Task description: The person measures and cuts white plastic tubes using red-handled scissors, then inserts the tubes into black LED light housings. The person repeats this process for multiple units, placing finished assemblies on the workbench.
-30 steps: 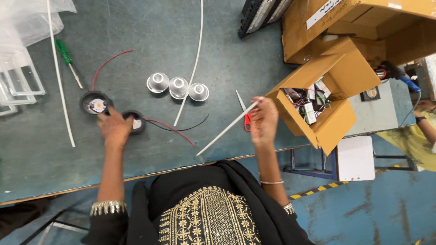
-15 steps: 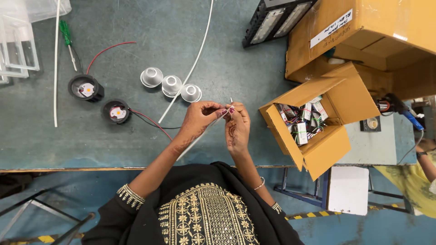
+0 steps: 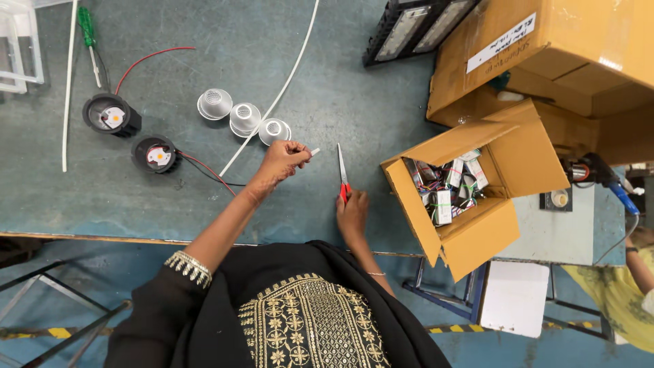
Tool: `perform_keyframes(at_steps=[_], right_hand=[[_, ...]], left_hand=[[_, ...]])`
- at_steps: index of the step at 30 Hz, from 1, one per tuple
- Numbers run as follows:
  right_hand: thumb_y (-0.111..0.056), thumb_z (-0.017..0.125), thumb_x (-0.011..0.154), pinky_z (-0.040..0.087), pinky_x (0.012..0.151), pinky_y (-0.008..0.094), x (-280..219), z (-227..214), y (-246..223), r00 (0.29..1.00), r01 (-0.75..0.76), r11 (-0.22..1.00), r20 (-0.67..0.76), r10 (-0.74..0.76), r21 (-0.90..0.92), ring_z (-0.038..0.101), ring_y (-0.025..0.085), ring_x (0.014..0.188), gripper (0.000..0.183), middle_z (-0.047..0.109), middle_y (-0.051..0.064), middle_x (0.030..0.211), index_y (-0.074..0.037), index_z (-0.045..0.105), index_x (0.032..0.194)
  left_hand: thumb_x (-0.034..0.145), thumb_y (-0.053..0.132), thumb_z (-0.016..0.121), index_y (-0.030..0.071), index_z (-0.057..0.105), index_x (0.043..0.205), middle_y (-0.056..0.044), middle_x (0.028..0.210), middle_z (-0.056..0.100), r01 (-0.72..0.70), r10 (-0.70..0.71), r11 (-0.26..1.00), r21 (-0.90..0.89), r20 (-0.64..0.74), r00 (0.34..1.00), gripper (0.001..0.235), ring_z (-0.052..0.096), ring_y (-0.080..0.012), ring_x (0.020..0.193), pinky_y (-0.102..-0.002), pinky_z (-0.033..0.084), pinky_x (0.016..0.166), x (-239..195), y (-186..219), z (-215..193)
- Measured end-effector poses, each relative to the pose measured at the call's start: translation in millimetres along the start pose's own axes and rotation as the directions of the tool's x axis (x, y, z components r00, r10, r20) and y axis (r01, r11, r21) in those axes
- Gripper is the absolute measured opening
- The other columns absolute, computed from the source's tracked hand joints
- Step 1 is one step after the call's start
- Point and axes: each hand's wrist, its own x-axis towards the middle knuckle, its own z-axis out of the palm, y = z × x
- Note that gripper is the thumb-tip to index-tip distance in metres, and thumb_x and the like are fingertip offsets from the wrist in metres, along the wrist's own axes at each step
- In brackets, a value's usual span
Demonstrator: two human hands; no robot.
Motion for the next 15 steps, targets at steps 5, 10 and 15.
perform_keyframes(at_steps=[5,10,15], right_hand=[[-0.012,0.071,0.089,0.047,0.094,0.051,-20,27,39,0.999,-0.046,0.995,0.004,0.046,-0.086,0.055,0.042,0.11,0.031,0.055,0.023,0.113,0.001,0.054,0.11],[-0.028,0.079,0.08,0.052,0.084,0.053,-14,14,52,0.947,-0.192,0.933,0.193,0.258,-0.305,0.06,0.04,0.108,0.036,0.063,0.019,0.107,-0.002,0.064,0.099],[-0.032,0.081,0.075,0.056,0.079,0.053,-13,6,55,0.921,-0.252,0.915,0.211,0.326,-0.314,0.068,0.042,0.09,0.033,0.07,0.02,0.097,-0.003,0.071,0.089]], left_hand=[[0.084,0.022,0.073,0.003,0.075,0.088,0.0,0.074,0.07,0.068,-0.076,0.993,0.092,0.084,0.993,0.019,0.06,-0.0045,0.063,-0.019,0.04,0.046,21,-18,-15],[0.083,0.021,0.074,0.002,0.077,0.087,-0.003,0.073,0.069,0.099,-0.136,0.968,0.229,0.152,0.979,0.02,0.06,-0.0053,0.063,-0.02,0.039,0.047,33,-18,-21],[0.084,0.022,0.073,0.001,0.078,0.087,-0.005,0.075,0.071,0.127,-0.201,0.934,0.334,0.196,0.96,0.022,0.064,-0.0076,0.064,-0.021,0.04,0.046,40,-17,-24]])
